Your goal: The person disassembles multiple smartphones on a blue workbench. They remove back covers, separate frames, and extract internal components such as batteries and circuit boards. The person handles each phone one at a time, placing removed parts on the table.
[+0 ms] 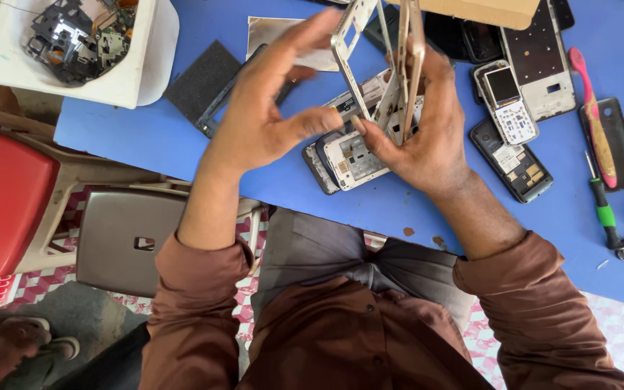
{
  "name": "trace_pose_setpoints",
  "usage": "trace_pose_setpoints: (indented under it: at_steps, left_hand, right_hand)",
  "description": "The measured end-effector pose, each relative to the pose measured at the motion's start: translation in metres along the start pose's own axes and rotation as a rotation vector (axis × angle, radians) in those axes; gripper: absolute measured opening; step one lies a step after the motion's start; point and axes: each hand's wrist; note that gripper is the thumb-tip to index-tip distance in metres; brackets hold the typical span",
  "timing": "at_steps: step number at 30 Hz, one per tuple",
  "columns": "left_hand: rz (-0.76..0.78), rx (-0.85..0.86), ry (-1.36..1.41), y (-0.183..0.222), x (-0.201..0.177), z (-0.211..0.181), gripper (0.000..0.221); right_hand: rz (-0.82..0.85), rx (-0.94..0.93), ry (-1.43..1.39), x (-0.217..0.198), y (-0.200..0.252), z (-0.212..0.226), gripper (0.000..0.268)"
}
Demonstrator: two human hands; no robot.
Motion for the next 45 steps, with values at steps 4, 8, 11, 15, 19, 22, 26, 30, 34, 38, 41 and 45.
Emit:
trace_pose_setpoints:
  at_steps: [4,8,11,15,19,22,26,30,34,38,41,45]
  left_hand:
    - [0.127,-0.035,0.303,-0.030,0.009,0.026,0.089]
    - [0.201,0.038,0.329,-0.065,0.013,0.040,0.075]
    - [0.239,0.038,0.361,-0.081,0.019,0.044,0.068]
    - [0.250,-0.186,0.365,-0.096,0.030,0.050,0.063]
    - [0.198,-0.095,0.585,-0.098,0.037,0.056,0.059]
    - [0.074,-0.169,0.746,-0.091,0.045,0.064,0.058]
    - [0.048,-0.190,0.667,-0.076,0.049,0.070,0.051]
    - [0.109,-0.061,0.597,-0.074,0.056,0.069,0.050]
    - [0.077,0.050,0.445,-0.067,0.050,0.059,0.051]
    - [0.053,0.147,0.330,-0.069,0.050,0.059,0.051]
    - [0.077,0.090,0.418,-0.071,0.053,0.061,0.060]
    - [0.089,0.031,0.369,-0.069,0.057,0.065,0.066]
  right_hand:
    - [-0.006,-0.019,-0.147,0.000,-0.003,0.004,0.088]
    - [-0.016,0.075,-0.249,-0.003,-0.007,0.005,0.083]
    - [-0.040,0.094,-0.244,-0.008,-0.010,0.005,0.079]
    - [-0.127,0.117,-0.108,-0.012,-0.013,0.003,0.073]
    - [-0.212,0.184,-0.083,-0.012,-0.010,-0.002,0.075]
    - [-0.281,0.249,-0.154,-0.009,-0.008,-0.008,0.080]
    - [-0.258,0.228,-0.146,-0.009,-0.012,-0.005,0.074]
    - [-0.092,0.228,-0.109,-0.014,-0.006,-0.003,0.078]
    - [-0.076,0.220,-0.220,-0.008,-0.002,-0.002,0.080]
    - [-0.095,0.243,-0.223,-0.007,0.002,-0.004,0.087]
    - [-0.114,0.252,-0.257,-0.006,0.003,-0.006,0.095]
    - [-0.133,0.270,-0.263,-0.005,0.001,-0.003,0.096]
Point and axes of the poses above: each hand's wrist, its own y-axis away from the middle knuckle, its own x-axis out of the palm, z = x × y, and after that the axes turned 13 degrees about -z, right-handed
